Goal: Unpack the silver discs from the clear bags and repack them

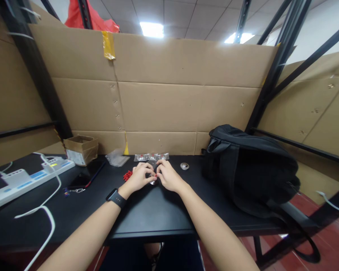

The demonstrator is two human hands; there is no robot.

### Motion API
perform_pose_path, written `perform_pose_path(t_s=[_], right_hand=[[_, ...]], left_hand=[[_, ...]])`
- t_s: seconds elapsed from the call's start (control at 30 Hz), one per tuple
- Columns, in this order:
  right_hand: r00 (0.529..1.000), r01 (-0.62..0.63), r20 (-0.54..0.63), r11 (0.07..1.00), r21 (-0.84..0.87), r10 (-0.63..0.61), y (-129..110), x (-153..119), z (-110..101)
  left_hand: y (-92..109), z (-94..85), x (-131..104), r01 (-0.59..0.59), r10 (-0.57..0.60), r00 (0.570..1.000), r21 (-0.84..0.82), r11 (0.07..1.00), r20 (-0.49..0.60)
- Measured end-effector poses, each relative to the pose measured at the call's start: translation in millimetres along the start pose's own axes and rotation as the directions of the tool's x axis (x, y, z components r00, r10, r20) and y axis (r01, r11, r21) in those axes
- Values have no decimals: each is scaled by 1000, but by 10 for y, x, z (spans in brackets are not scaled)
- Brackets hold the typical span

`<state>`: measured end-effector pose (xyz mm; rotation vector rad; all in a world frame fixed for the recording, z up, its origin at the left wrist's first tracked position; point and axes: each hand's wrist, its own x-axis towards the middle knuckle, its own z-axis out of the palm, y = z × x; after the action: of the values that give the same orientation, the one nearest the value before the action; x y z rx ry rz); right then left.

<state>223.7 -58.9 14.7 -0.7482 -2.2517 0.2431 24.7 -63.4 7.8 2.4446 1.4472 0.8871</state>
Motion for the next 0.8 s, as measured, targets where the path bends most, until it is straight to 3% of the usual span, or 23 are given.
perform_pose_path(t_s=[0.2,0.33,0.47,0.8], right_hand=[[1000,-14,-16,1000,5,14,118,28,-55],[980,-194,-79,973,-128,185,401,-33,-174],[947,-321,-112,910,-263,302,632,-118,-156],[912,-387,-63,801,-456,405,604,2,7]], left_hand=[[-9,-14,-10,9,-6,998,36,999,-59],[-31,-9,-15,51,-44,992,55,997,-117],[-31,12,-23,26,-13,993,113,993,-113],[9,-5,-33,-40,62,993,209,977,-99]])
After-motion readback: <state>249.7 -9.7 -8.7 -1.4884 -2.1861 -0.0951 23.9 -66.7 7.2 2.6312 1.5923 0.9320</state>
